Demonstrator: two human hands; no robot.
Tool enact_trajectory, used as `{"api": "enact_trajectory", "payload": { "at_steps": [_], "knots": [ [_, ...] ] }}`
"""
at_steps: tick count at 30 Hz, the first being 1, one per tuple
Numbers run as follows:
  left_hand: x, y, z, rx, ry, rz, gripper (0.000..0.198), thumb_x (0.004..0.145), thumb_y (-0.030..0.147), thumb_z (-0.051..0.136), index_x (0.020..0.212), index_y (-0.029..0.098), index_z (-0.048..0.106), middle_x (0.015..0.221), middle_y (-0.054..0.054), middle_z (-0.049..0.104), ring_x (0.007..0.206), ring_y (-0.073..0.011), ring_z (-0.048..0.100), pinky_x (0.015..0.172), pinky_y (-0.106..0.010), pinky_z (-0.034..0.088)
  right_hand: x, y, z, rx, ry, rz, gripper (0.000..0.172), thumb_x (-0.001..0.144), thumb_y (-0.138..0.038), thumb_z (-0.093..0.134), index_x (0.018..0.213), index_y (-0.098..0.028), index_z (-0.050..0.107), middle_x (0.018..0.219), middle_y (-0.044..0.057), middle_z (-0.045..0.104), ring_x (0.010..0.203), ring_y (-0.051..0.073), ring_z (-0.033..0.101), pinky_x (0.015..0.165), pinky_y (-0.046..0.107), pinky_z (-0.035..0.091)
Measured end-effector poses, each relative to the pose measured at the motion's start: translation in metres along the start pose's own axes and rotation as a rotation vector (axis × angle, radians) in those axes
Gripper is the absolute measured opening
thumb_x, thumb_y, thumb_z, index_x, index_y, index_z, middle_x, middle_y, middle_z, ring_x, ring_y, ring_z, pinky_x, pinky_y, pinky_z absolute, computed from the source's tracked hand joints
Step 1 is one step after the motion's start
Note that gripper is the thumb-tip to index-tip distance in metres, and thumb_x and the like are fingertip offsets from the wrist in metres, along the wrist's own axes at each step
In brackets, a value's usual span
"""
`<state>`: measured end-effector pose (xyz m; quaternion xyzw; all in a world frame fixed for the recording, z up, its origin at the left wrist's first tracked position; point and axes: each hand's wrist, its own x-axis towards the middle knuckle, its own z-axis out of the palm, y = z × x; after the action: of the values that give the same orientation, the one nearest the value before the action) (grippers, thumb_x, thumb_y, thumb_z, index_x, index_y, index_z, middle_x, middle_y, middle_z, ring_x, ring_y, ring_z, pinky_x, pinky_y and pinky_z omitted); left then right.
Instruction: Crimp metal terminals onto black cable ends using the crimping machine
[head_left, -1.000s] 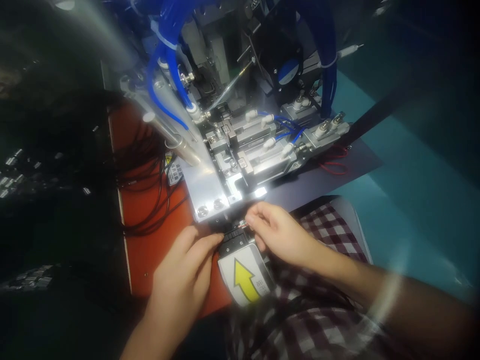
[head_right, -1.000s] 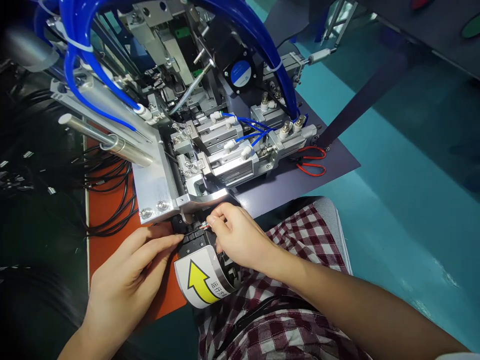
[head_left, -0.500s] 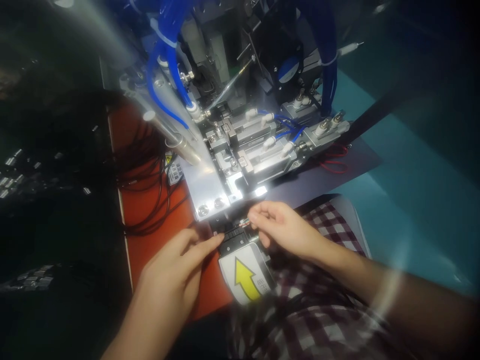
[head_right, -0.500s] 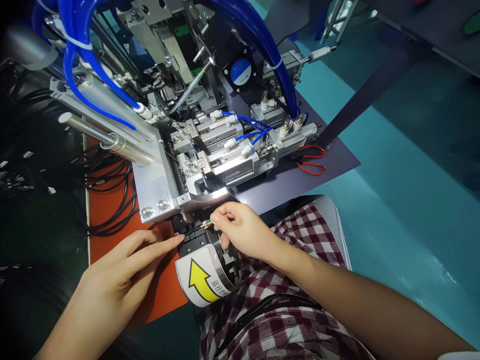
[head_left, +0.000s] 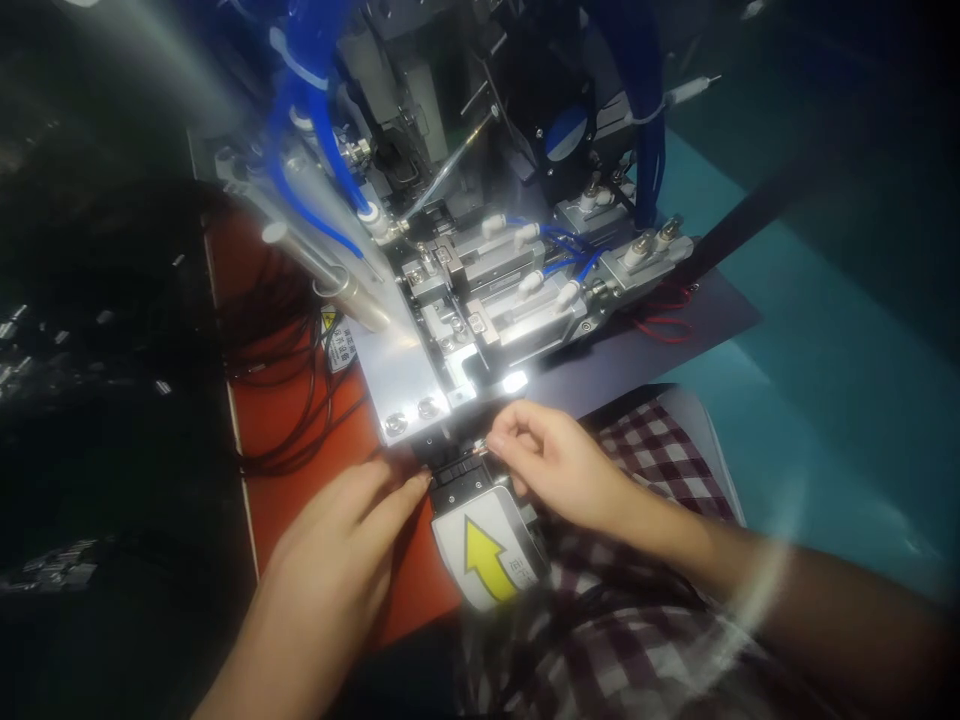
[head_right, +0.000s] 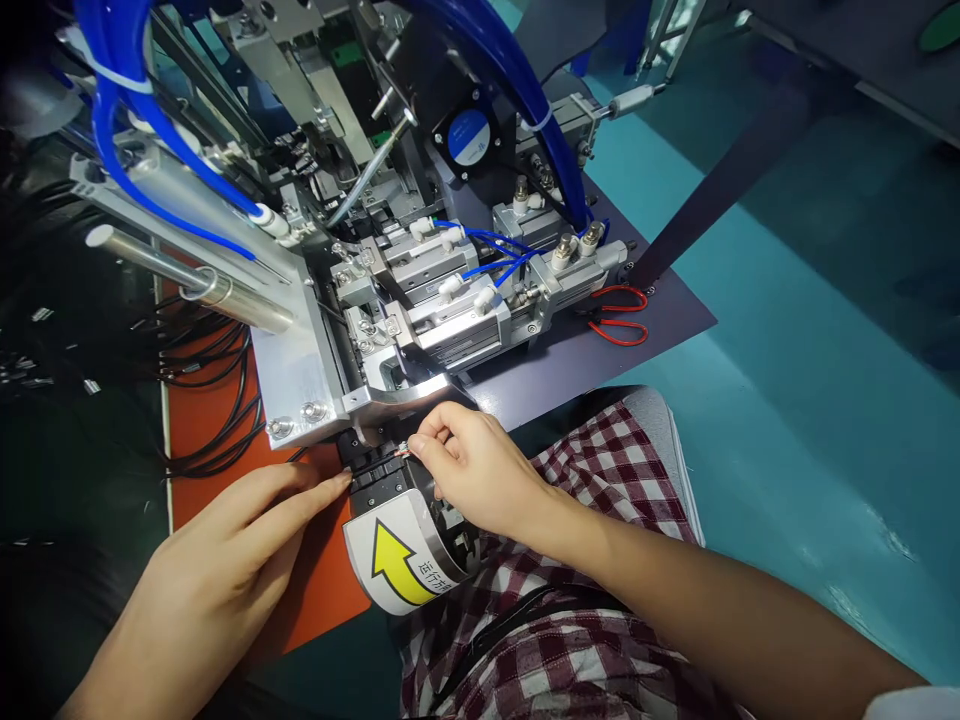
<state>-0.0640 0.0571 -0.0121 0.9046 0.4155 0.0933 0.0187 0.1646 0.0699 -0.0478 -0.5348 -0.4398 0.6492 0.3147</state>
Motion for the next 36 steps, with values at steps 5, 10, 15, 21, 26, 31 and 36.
{"api": "enact_trajectory", "payload": {
  "at_steps": [5, 10, 15, 21, 26, 31, 36],
  "knots": [
    [0.001, -0.005, 0.0, -0.025, 0.003, 0.01, 0.03, 0.09, 0.009, 0.042, 0.104, 0.018, 0.067, 0.103, -0.008, 0.065, 0.087, -0.0167, 0.067, 0.07, -0.022, 0.053, 0.005, 0.003, -0.005, 0.221, -0.06, 0.106, 0.024, 0.091, -0.027, 0.052, 0.069, -0.016, 0.053, 0.051, -0.006, 0.053, 0.043, 0.007, 0.049, 0.051, 0.021, 0.039],
    [0.005, -0.001, -0.002, -0.085, 0.023, -0.007, 0.027, 0.091, 0.01, 0.043, 0.103, 0.02, 0.066, 0.099, -0.006, 0.066, 0.083, -0.0139, 0.066, 0.071, -0.019, 0.052, 0.005, 0.002, -0.004, 0.25, -0.065, 0.082, 0.021, 0.088, -0.026, 0.054, 0.07, -0.016, 0.056, 0.055, -0.006, 0.055, 0.045, 0.007, 0.05, 0.051, 0.022, 0.039],
    [0.006, 0.001, -0.003, -0.116, 0.018, -0.039, 0.028, 0.091, 0.011, 0.043, 0.102, 0.022, 0.067, 0.099, -0.005, 0.066, 0.083, -0.0135, 0.067, 0.068, -0.018, 0.052, 0.001, 0.001, -0.004, 0.201, -0.076, 0.053, 0.016, 0.086, -0.024, 0.057, 0.072, -0.017, 0.055, 0.05, -0.007, 0.051, 0.046, 0.008, 0.049, 0.052, 0.022, 0.039],
    [0.008, 0.0, -0.005, -0.166, 0.023, -0.043, 0.028, 0.091, 0.011, 0.044, 0.1, 0.019, 0.069, 0.094, -0.006, 0.066, 0.081, -0.0131, 0.066, 0.068, -0.017, 0.052, 0.002, 0.006, -0.002, 0.091, -0.059, -0.02, 0.026, 0.092, -0.034, 0.052, 0.071, -0.018, 0.052, 0.052, -0.006, 0.052, 0.048, 0.009, 0.051, 0.056, 0.023, 0.041],
    [0.008, 0.001, -0.004, -0.171, 0.033, -0.033, 0.028, 0.091, 0.009, 0.043, 0.099, 0.016, 0.069, 0.094, -0.007, 0.064, 0.08, -0.0127, 0.065, 0.069, -0.017, 0.051, 0.002, 0.007, 0.005, 0.037, -0.021, -0.041, 0.017, 0.091, -0.03, 0.053, 0.078, -0.019, 0.051, 0.051, -0.008, 0.05, 0.048, 0.01, 0.051, 0.052, 0.023, 0.039],
    [0.005, 0.0, -0.001, -0.154, 0.013, -0.049, 0.03, 0.091, 0.009, 0.042, 0.101, 0.016, 0.069, 0.094, -0.007, 0.064, 0.081, -0.0132, 0.065, 0.066, -0.017, 0.051, 0.001, 0.009, 0.006, -0.018, -0.002, -0.109, 0.017, 0.094, -0.03, 0.049, 0.079, -0.02, 0.05, 0.055, -0.006, 0.053, 0.05, 0.011, 0.053, 0.053, 0.024, 0.041],
    [0.003, -0.001, 0.001, -0.179, 0.011, -0.078, 0.028, 0.091, 0.01, 0.044, 0.101, 0.018, 0.069, 0.098, -0.007, 0.064, 0.084, -0.0147, 0.065, 0.069, -0.019, 0.052, 0.0, 0.01, 0.007, -0.035, 0.009, -0.117, 0.018, 0.094, -0.03, 0.05, 0.079, -0.02, 0.05, 0.055, -0.005, 0.054, 0.052, 0.012, 0.055, 0.054, 0.025, 0.042]
  ]
}}
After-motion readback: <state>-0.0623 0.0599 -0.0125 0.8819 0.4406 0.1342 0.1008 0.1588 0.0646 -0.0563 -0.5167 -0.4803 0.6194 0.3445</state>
